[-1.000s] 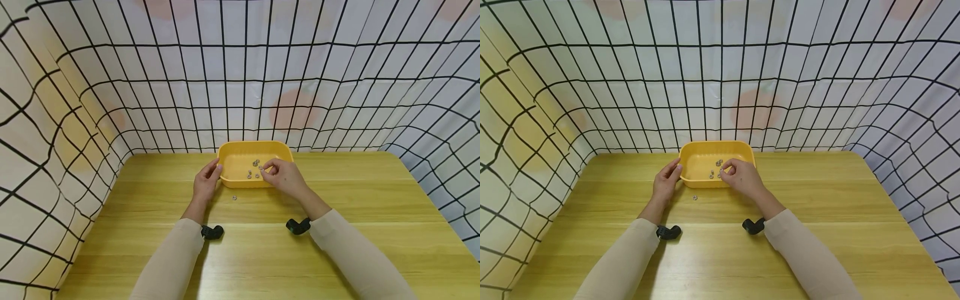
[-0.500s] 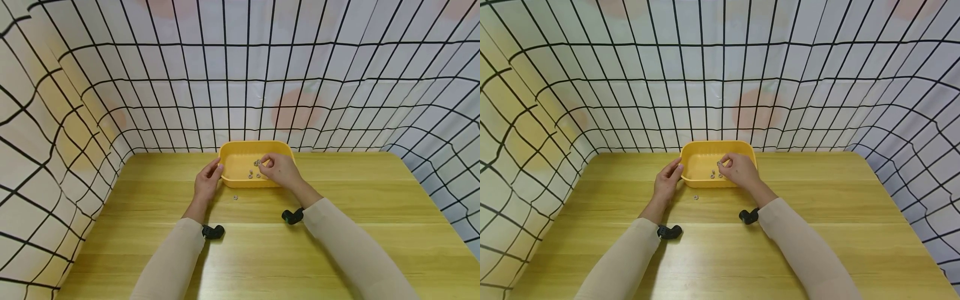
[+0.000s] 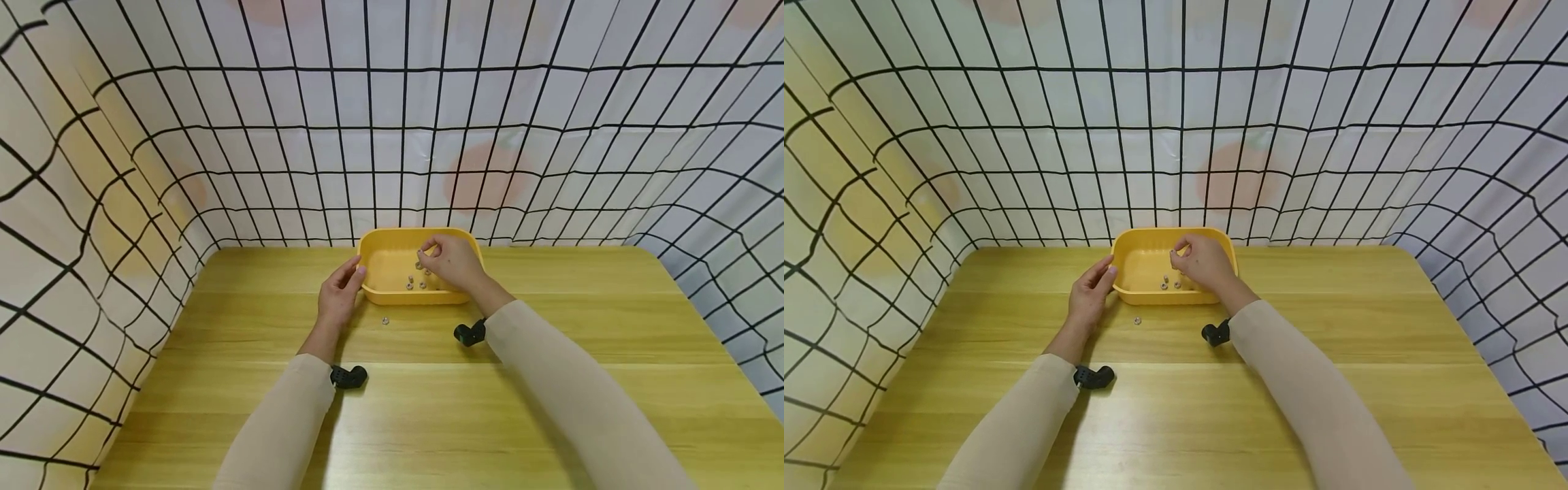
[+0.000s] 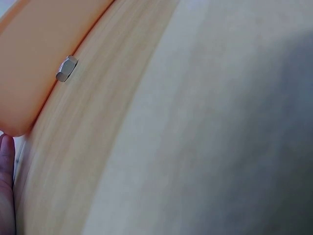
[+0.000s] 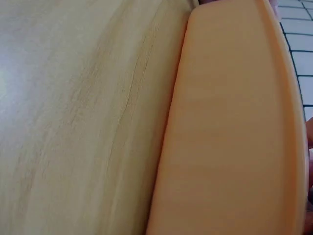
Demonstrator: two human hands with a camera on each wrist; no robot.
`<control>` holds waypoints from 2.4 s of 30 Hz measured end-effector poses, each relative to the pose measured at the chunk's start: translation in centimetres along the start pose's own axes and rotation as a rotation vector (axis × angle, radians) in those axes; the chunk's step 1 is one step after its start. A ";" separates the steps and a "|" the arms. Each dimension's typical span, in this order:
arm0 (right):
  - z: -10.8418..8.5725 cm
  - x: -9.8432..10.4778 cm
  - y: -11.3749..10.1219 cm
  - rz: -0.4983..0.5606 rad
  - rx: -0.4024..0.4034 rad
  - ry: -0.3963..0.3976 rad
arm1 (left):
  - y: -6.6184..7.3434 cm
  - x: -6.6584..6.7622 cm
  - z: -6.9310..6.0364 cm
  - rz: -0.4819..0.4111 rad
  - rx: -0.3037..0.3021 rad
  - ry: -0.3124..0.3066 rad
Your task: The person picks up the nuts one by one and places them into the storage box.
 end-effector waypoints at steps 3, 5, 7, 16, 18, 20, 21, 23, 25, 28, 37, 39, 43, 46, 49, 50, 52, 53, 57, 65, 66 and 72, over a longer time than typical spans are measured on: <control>0.3 -0.2 0.5 0.001 -0.020 -0.007 | 0.0 0.0 0.0 0.000 0.003 -0.004; 0.3 -0.4 0.9 -0.002 -0.039 -0.010 | 0.0 0.0 0.0 0.003 0.005 -0.008; 0.4 -0.4 1.1 -0.005 -0.047 -0.013 | 0.1 0.0 0.0 0.004 0.006 -0.010; 0.4 -0.7 1.0 -0.017 -0.084 -0.039 | 0.1 0.1 0.0 0.012 0.008 -0.004; 0.3 -0.8 1.1 -0.012 -0.085 -0.046 | 0.1 0.1 0.0 0.001 0.004 -0.007; 0.3 -0.9 1.2 -0.016 -0.083 -0.051 | 0.0 0.1 0.0 -0.005 0.003 -0.012; 0.3 -1.0 1.2 -0.017 -0.082 -0.051 | 0.0 0.1 0.0 -0.008 0.001 -0.014; 0.3 -1.0 1.2 -0.020 -0.080 -0.051 | 0.1 0.0 -0.1 -0.013 -0.002 -0.017; 0.2 -1.0 1.2 -0.030 -0.070 -0.052 | 0.1 0.0 -0.1 -0.009 -0.004 -0.015; 0.2 -1.0 1.2 -0.031 -0.048 -0.058 | 0.1 0.0 -0.1 -0.014 -0.007 -0.013; 0.3 -1.2 1.3 -0.016 -0.030 -0.071 | 0.0 -0.1 0.0 -0.037 -0.011 -0.018; 0.3 -1.2 1.3 -0.014 -0.024 -0.070 | 0.0 -0.1 0.0 -0.037 -0.012 -0.015; 0.3 -1.1 1.2 -0.019 -0.010 -0.074 | 0.1 -0.1 0.0 -0.037 -0.016 -0.006; 0.3 -1.1 1.2 -0.023 -0.015 -0.075 | 0.1 -0.1 0.0 -0.032 -0.017 -0.005; 0.3 -1.0 1.2 -0.023 -0.024 -0.073 | 0.2 -0.2 0.0 -0.025 -0.018 -0.009; 0.3 -1.0 1.2 -0.022 -0.026 -0.073 | 0.2 -0.1 0.0 -0.022 -0.017 -0.010; 0.3 -0.9 1.2 -0.018 -0.025 -0.071 | 0.2 -0.1 0.0 -0.021 -0.018 -0.011; 0.3 -0.9 1.2 -0.015 -0.024 -0.069 | 0.3 -0.1 0.0 -0.023 -0.019 -0.012; 0.2 -0.9 1.2 -0.007 -0.020 -0.063 | 0.2 -0.1 0.1 -0.026 -0.018 -0.011; -0.1 -0.9 0.8 0.038 0.064 -0.020 | 0.1 -0.1 0.1 -0.042 -0.010 0.002; -0.1 -0.8 0.7 0.036 0.091 -0.005 | 0.1 -0.1 0.1 -0.045 -0.008 0.001; -0.5 -0.6 -0.1 -0.006 0.246 0.103 | 0.0 0.0 0.1 -0.033 -0.002 -0.010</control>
Point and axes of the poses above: each hand's wrist, its own z-axis towards the middle knuckle, its own x-axis out of the back of the hand, y = z × x, the point moved 3 cm from there along z, towards the middle knuckle, and after that the axes turned 9 degrees about z, right-handed, at the moved point
